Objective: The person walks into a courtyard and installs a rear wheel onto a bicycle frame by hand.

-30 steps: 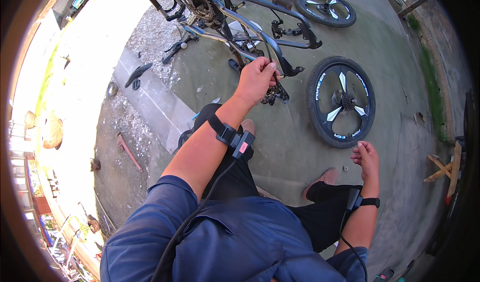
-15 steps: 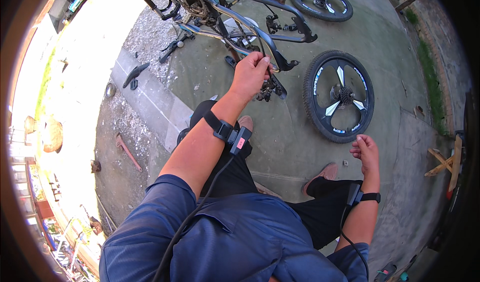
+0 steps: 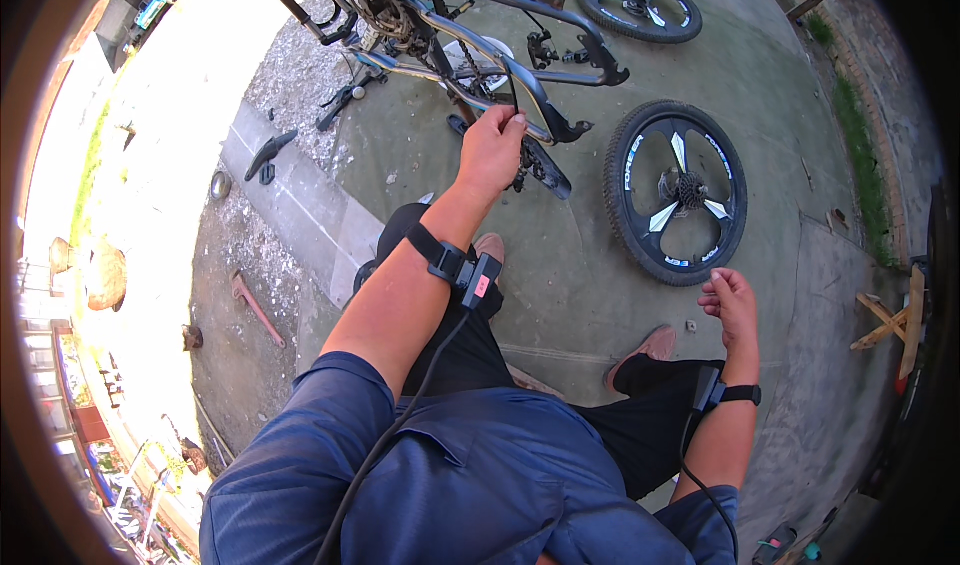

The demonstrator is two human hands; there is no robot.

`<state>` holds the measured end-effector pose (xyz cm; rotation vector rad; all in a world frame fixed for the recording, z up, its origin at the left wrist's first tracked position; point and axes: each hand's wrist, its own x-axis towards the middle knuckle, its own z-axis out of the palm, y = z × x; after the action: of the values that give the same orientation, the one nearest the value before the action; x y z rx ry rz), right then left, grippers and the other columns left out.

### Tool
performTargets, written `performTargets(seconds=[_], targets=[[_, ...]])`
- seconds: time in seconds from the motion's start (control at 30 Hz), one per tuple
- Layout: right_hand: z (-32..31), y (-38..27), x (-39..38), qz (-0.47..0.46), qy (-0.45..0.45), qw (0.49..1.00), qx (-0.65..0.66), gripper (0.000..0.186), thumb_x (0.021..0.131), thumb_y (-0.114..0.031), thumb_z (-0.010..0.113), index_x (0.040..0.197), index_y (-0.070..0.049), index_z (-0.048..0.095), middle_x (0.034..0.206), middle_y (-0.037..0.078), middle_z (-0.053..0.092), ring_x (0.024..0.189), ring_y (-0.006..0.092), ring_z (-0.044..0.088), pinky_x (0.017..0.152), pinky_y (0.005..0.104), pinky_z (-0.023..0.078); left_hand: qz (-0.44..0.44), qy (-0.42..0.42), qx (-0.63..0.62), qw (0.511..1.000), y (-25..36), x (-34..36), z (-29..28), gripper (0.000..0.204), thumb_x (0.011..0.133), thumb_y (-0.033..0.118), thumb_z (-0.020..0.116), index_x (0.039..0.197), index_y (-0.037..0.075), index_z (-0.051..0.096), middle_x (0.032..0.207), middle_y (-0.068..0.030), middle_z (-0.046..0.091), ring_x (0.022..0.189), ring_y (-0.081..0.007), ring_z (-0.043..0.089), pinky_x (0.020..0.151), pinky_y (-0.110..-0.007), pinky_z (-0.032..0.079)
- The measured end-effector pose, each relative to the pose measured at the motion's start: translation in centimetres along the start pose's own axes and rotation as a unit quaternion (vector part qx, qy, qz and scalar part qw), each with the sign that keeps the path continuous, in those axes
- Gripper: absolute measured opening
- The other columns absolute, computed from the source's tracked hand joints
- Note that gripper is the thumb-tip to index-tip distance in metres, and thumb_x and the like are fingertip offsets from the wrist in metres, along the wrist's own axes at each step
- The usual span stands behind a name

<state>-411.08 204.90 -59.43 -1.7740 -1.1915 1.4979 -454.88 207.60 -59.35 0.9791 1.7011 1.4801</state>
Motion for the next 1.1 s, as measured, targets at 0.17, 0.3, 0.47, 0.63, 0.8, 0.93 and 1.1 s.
performTargets(seconds=[0.17,0.3,0.47,0.63,0.8,0.93,1.1], targets=[[0.1,0.0,0.0,0.000,0.003,1.000,-0.005,0.025,0.094,-0.028,0.062,0.108,-0.008,0.060,0.085,0.003,0.064,0.065,0.0115,0.063,0.056,0.0218,0.047,0.010,0.011,0.029,0.999,0.0,-0.1,0.0,0.027,0.093,0.020,0.059,0.111,0.000,0.064,0.091,-0.0106,0.068,0.082,-0.0160,0.062,0.076,-0.030,0.049],[0.1,0.1,-0.2,0.002,0.001,1.000,-0.002,0.025,0.094,-0.028,0.062,0.108,-0.007,0.060,0.086,0.004,0.064,0.066,0.0115,0.062,0.057,0.0219,0.047,0.002,0.010,0.023,1.000,0.3,-0.3,0.0,0.028,0.094,0.019,0.059,0.113,0.000,0.064,0.094,-0.0110,0.069,0.084,-0.0162,0.063,0.077,-0.030,0.049],[0.0,-0.7,-0.7,0.000,0.001,1.000,-0.001,0.024,0.094,-0.027,0.062,0.108,-0.007,0.060,0.086,0.004,0.064,0.066,0.0114,0.062,0.058,0.0222,0.047,-0.011,-0.004,0.006,1.000,1.0,-0.5,0.2,0.025,0.097,0.016,0.055,0.116,0.001,0.062,0.098,-0.0012,0.067,0.078,-0.0056,0.054,0.068,-0.022,0.045],[0.2,-0.6,-0.5,0.008,0.003,1.000,0.002,0.022,0.094,-0.024,0.061,0.108,-0.007,0.060,0.086,0.004,0.064,0.067,0.0114,0.062,0.058,0.0222,0.047,-0.017,-0.008,0.001,1.000,1.3,-0.7,0.0,0.024,0.098,0.016,0.055,0.117,0.002,0.061,0.103,-0.0023,0.067,0.089,-0.0069,0.059,0.073,-0.022,0.046],[-0.1,-0.2,-0.3,0.000,-0.002,1.000,0.002,0.021,0.093,-0.020,0.057,0.109,-0.007,0.061,0.087,0.004,0.065,0.066,0.0113,0.063,0.058,0.0219,0.047,-0.011,-0.007,-0.003,1.000,1.1,-0.6,0.0,0.024,0.097,0.015,0.055,0.117,0.002,0.061,0.102,-0.0021,0.068,0.090,-0.0073,0.059,0.073,-0.022,0.045],[-0.1,-0.1,-0.2,0.001,-0.002,1.000,0.004,0.021,0.093,-0.019,0.055,0.109,-0.007,0.061,0.087,0.004,0.065,0.066,0.0116,0.063,0.056,0.0219,0.047,-0.008,-0.006,-0.002,1.000,1.1,-0.6,0.0,0.024,0.097,0.015,0.055,0.116,0.002,0.061,0.101,-0.0019,0.068,0.090,-0.0069,0.059,0.073,-0.022,0.045],[-0.1,0.0,-0.2,-0.002,-0.001,1.000,0.006,0.021,0.093,-0.021,0.058,0.108,-0.007,0.061,0.086,0.004,0.065,0.066,0.0118,0.064,0.056,0.0221,0.047,-0.007,-0.011,-0.022,1.000,1.0,-0.5,-0.1,0.027,0.097,0.011,0.054,0.121,0.002,0.058,0.105,-0.0030,0.067,0.091,-0.0076,0.060,0.074,-0.022,0.045]])
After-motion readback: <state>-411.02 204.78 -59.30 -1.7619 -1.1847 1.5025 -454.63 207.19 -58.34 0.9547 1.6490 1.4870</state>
